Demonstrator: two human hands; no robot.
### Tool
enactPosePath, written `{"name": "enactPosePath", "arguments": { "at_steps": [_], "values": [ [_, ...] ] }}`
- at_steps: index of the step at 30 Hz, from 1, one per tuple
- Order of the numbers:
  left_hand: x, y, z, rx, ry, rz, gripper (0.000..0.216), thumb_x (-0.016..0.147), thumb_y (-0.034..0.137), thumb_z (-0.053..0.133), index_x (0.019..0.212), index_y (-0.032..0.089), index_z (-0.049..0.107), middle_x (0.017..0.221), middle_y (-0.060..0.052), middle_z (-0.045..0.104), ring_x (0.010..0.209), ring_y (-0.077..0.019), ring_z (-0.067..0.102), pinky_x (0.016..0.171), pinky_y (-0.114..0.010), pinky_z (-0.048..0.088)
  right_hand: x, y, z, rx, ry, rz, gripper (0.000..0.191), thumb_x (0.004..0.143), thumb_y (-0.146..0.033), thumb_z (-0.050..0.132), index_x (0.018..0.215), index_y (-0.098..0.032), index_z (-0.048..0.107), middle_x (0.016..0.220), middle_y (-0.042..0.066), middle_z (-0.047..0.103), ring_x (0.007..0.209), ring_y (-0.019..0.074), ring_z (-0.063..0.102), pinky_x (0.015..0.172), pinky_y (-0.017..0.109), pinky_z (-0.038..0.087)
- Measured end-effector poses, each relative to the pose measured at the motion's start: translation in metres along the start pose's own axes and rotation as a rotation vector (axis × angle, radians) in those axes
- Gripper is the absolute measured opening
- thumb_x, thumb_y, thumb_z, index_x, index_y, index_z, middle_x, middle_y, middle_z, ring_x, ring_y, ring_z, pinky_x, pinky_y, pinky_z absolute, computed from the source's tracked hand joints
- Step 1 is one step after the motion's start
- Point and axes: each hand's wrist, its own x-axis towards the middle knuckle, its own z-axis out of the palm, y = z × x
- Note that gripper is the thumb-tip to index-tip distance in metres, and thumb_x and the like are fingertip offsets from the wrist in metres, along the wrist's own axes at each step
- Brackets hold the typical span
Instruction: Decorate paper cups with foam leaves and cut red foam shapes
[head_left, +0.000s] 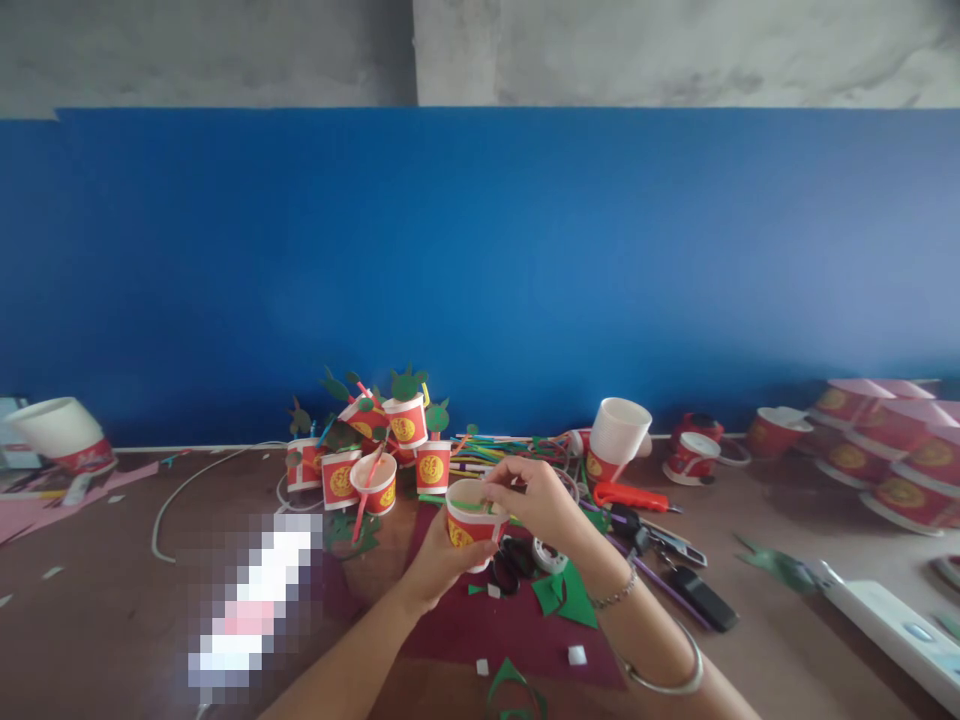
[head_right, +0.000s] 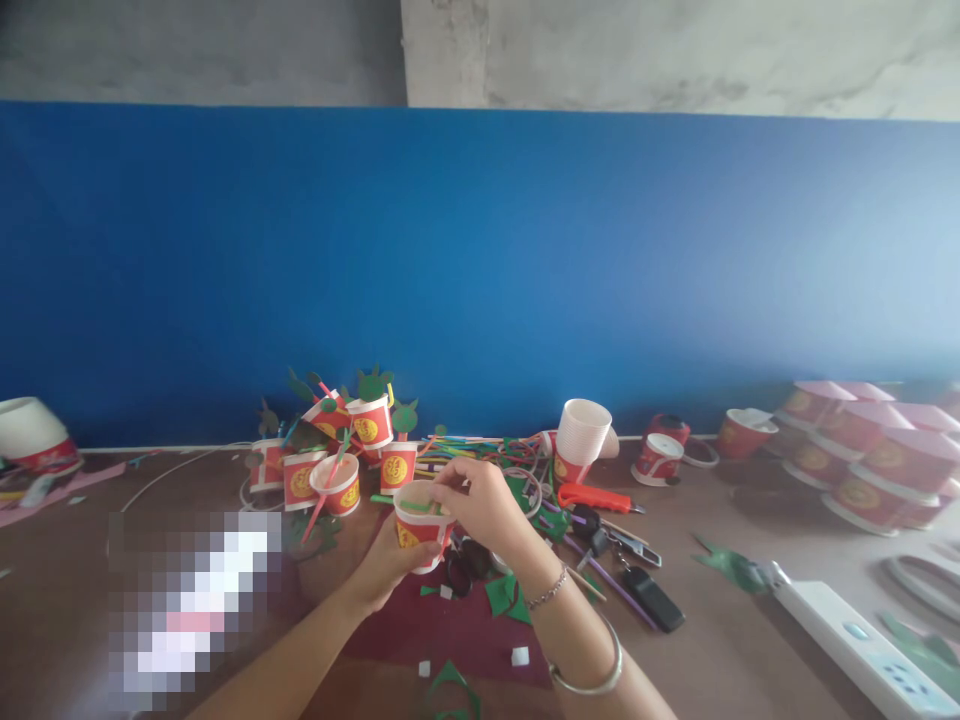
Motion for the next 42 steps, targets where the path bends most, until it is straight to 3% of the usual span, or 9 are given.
{"name": "enactPosePath", "arguments": {
  "at_steps": [7, 19, 21, 24, 27, 30, 34, 39, 42],
  "values": [
    [0.001, -0.002, 0.003, 0.001, -0.115, 0.031, 0.062, 0.053, 0.03, 0.083, 0.108, 0.017, 0.056, 0.107, -0.011, 0.06, 0.099, -0.025, 0.055, 0.085, -0.036, 0.041, -0.001, 0.002, 0.001, -0.089, 0.017, 0.004, 0.012, 0.07, -0.027, 0.062, 0.066, -0.017, 0.065, 0.06, -0.001, 0.061, 0.056, 0.0116, 0.051, 0.053, 0.021, 0.038],
    [-0.002, 0.004, 0.004, 0.021, -0.135, 0.023, 0.051, 0.055, 0.03, 0.081, 0.098, 0.016, 0.06, 0.097, -0.009, 0.062, 0.089, -0.0216, 0.056, 0.079, -0.033, 0.043, -0.002, 0.002, 0.004, -0.046, -0.026, 0.012, 0.019, 0.072, -0.035, 0.063, 0.07, -0.017, 0.068, 0.06, 0.0, 0.062, 0.056, 0.0132, 0.053, 0.051, 0.023, 0.039],
    [-0.002, 0.004, 0.003, 0.025, -0.099, 0.02, 0.05, 0.055, 0.032, 0.081, 0.096, 0.014, 0.06, 0.099, -0.01, 0.062, 0.09, -0.0225, 0.056, 0.079, -0.033, 0.043, -0.001, 0.0, -0.001, -0.063, -0.005, -0.028, 0.021, 0.076, -0.034, 0.059, 0.083, -0.018, 0.07, 0.073, 0.003, 0.067, 0.065, 0.0156, 0.057, 0.058, 0.025, 0.042],
    [0.0, 0.002, -0.002, 0.059, 0.017, 0.038, 0.047, 0.056, 0.036, 0.08, 0.093, 0.013, 0.062, 0.101, -0.012, 0.063, 0.089, -0.0238, 0.058, 0.079, -0.034, 0.044, -0.001, -0.005, -0.013, -0.117, 0.164, -0.128, 0.027, 0.081, -0.032, 0.052, 0.101, -0.019, 0.066, 0.096, 0.006, 0.067, 0.084, 0.0188, 0.059, 0.073, 0.028, 0.044],
    [0.002, -0.001, -0.008, 0.071, 0.172, 0.098, 0.046, 0.059, 0.041, 0.077, 0.093, 0.013, 0.062, 0.1, -0.012, 0.065, 0.088, -0.025, 0.06, 0.078, -0.036, 0.045, -0.001, -0.005, -0.023, -0.176, 0.281, -0.077, 0.027, 0.082, -0.037, 0.05, 0.093, -0.017, 0.065, 0.09, 0.008, 0.067, 0.081, 0.0192, 0.06, 0.071, 0.029, 0.044],
    [0.004, -0.004, -0.012, 0.05, 0.273, 0.153, 0.046, 0.064, 0.044, 0.073, 0.096, 0.013, 0.062, 0.095, -0.011, 0.067, 0.087, -0.0258, 0.061, 0.08, -0.037, 0.046, 0.001, 0.002, -0.024, -0.181, 0.247, 0.065, 0.029, 0.08, -0.043, 0.052, 0.084, -0.017, 0.064, 0.075, 0.005, 0.066, 0.068, 0.0176, 0.059, 0.063, 0.028, 0.044],
    [0.003, -0.006, -0.013, 0.037, 0.267, 0.176, 0.044, 0.067, 0.044, 0.071, 0.098, 0.014, 0.063, 0.091, -0.01, 0.068, 0.087, -0.0256, 0.062, 0.082, -0.038, 0.045, 0.005, 0.01, -0.011, 0.011, 0.013, 0.137, 0.032, 0.078, -0.043, 0.051, 0.075, -0.014, 0.066, 0.056, 0.002, 0.06, 0.051, 0.0135, 0.051, 0.047, 0.024, 0.036],
    [0.001, -0.003, -0.007, 0.002, 0.227, 0.132, 0.046, 0.064, 0.04, 0.074, 0.101, 0.016, 0.062, 0.092, -0.009, 0.068, 0.086, -0.0247, 0.062, 0.081, -0.037, 0.045, 0.005, 0.001, 0.007, 0.454, 0.153, 0.19, 0.031, 0.073, -0.039, 0.059, 0.084, -0.012, 0.067, 0.068, 0.005, 0.065, 0.055, 0.012, 0.052, 0.05, 0.023, 0.04],
    [0.0, -0.002, -0.005, 0.001, 0.183, 0.111, 0.046, 0.063, 0.04, 0.075, 0.099, 0.015, 0.062, 0.088, -0.009, 0.067, 0.081, -0.0235, 0.062, 0.077, -0.036, 0.046, 0.004, -0.001, 0.009, 0.449, 0.172, 0.18, 0.029, 0.07, -0.038, 0.063, 0.081, -0.012, 0.069, 0.065, 0.005, 0.066, 0.056, 0.0134, 0.055, 0.052, 0.025, 0.043]
  ]
}}
